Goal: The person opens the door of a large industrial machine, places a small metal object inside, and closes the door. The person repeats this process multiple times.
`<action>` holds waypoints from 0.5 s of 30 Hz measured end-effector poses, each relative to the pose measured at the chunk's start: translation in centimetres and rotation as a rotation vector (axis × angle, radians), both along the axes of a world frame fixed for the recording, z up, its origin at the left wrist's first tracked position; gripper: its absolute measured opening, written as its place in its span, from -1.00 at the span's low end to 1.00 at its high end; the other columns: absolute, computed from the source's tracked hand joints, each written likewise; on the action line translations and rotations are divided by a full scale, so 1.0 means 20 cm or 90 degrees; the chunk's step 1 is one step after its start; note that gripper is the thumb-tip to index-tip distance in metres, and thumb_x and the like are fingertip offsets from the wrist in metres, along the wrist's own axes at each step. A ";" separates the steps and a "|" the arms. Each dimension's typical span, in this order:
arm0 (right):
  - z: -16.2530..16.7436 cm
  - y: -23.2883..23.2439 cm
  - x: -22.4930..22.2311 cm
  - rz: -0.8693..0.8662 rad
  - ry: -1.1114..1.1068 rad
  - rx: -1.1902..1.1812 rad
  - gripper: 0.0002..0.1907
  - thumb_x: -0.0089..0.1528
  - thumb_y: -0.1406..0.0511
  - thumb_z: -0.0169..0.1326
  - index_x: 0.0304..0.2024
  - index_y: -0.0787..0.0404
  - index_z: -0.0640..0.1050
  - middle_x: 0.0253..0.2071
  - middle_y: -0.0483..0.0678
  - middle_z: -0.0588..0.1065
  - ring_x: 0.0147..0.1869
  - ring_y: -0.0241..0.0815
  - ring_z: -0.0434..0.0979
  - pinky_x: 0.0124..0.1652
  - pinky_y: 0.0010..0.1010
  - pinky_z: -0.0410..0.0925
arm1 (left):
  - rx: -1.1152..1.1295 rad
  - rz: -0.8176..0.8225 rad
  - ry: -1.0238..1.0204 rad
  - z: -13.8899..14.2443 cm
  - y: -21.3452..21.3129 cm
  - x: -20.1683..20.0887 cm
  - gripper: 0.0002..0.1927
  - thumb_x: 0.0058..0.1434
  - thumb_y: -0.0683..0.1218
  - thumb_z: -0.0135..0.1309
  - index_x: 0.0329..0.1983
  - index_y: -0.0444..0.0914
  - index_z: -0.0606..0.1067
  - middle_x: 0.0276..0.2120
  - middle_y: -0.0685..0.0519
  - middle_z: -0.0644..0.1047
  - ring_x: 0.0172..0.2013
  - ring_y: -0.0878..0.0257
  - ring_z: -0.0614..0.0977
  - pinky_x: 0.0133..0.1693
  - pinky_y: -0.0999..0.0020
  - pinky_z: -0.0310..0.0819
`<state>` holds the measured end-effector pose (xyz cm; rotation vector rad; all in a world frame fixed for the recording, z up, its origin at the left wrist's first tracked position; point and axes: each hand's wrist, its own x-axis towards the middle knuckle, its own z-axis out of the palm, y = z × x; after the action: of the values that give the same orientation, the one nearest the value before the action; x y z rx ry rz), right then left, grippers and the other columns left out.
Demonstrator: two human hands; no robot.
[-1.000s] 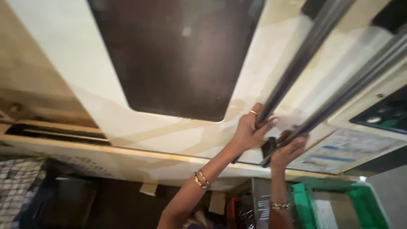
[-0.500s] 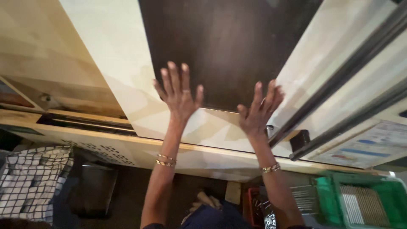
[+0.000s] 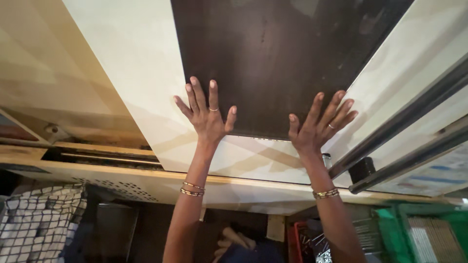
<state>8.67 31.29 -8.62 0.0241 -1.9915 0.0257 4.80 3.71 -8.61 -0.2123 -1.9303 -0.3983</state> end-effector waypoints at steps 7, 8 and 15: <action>0.00 0.03 0.00 -0.006 0.002 0.028 -0.22 0.50 -0.21 -0.40 0.62 0.02 -0.03 0.62 0.21 -0.20 0.69 0.30 -0.41 0.53 0.39 -0.36 | -0.013 -0.004 0.013 0.01 0.01 0.00 -0.22 0.47 0.36 -0.20 0.62 -0.06 0.02 0.56 -0.22 -0.07 0.58 -0.02 -0.19 0.48 -0.29 -0.55; 0.00 0.04 0.00 -0.004 0.005 0.036 -0.22 0.50 -0.21 -0.40 0.62 0.02 -0.02 0.62 0.22 -0.20 0.69 0.31 -0.41 0.52 0.40 -0.36 | -0.014 -0.004 0.017 0.01 0.01 0.00 -0.22 0.47 0.35 -0.20 0.62 -0.06 0.03 0.56 -0.22 -0.06 0.58 -0.02 -0.18 0.48 -0.28 -0.55; 0.00 0.06 0.01 0.011 0.007 0.046 -0.23 0.50 -0.20 -0.38 0.61 0.03 0.00 0.62 0.24 -0.19 0.69 0.33 -0.38 0.51 0.41 -0.35 | -0.004 -0.024 -0.007 0.00 0.03 0.00 -0.23 0.47 0.35 -0.18 0.60 -0.09 0.07 0.54 -0.28 -0.04 0.56 -0.07 -0.13 0.50 -0.12 -0.52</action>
<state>8.96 32.45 -8.62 0.0874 -1.9814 -0.0347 4.74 4.29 -8.58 -0.2506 -1.9412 -0.4191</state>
